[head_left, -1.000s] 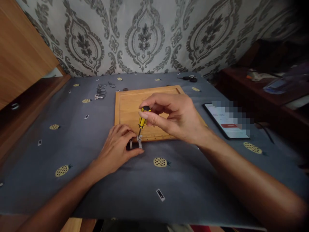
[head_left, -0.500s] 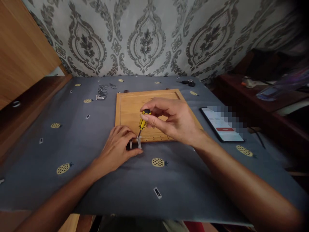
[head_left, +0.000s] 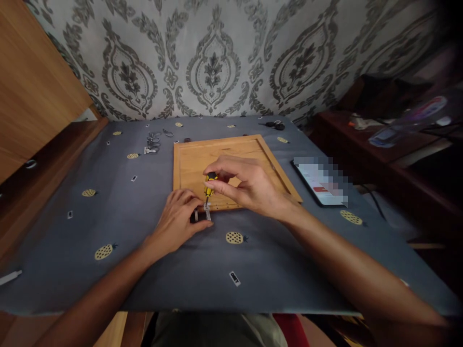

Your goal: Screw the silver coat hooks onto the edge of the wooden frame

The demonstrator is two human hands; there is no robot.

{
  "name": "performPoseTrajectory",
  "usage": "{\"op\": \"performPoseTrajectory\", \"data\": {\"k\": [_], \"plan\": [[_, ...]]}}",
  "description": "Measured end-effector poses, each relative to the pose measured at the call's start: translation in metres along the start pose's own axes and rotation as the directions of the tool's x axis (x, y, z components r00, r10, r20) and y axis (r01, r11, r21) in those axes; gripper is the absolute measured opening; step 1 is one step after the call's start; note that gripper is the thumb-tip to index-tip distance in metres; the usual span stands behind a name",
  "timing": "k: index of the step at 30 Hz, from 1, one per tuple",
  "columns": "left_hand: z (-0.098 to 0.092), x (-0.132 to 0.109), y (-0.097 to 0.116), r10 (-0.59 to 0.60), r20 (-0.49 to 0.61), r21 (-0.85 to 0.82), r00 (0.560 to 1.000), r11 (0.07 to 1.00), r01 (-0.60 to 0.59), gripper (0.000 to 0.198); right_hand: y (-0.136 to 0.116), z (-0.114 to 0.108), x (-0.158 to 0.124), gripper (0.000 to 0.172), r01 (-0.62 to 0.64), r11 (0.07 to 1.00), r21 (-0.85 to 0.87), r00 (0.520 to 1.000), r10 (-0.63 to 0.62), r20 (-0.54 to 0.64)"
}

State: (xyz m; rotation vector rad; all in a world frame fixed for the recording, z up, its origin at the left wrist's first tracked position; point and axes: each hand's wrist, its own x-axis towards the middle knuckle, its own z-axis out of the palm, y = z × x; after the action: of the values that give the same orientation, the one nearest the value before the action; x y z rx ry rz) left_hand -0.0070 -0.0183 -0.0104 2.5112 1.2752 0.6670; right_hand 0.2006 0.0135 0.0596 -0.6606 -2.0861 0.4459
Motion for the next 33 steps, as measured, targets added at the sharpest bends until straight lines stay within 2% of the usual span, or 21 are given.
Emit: {"op": "performPoseTrajectory", "data": {"k": [6,10,19,29,33], "plan": [[0.0000,0.0009,-0.0014,0.000,0.015,0.003,1.000,1.000,0.000,0.031,-0.0032,-0.0029,0.0004,0.021,0.022,0.998,-0.052,0.998,-0.019,0.056],[-0.0006,0.0017,-0.0011,0.001,0.025,0.010,1.000,1.000,-0.001,0.032,-0.0032,-0.0032,0.0001,0.023,-0.007,0.998,-0.057,0.998,0.011,0.066],[-0.0009,0.0009,-0.0014,0.004,0.022,0.006,1.000,1.000,-0.004,0.030,-0.0004,-0.0022,0.0004,0.024,-0.059,0.997,-0.054,0.997,0.062,0.050],[-0.0005,0.0009,-0.0017,0.005,0.026,-0.006,1.000,1.000,-0.005,0.030,-0.0021,-0.0027,0.0018,0.026,-0.050,0.997,-0.056,0.997,0.052,0.048],[-0.0002,0.0008,-0.0030,0.009,0.021,0.005,1.000,1.000,-0.009,0.029,-0.0047,-0.0063,0.0019,0.025,-0.054,0.997,-0.053,0.998,0.053,-0.017]]}}
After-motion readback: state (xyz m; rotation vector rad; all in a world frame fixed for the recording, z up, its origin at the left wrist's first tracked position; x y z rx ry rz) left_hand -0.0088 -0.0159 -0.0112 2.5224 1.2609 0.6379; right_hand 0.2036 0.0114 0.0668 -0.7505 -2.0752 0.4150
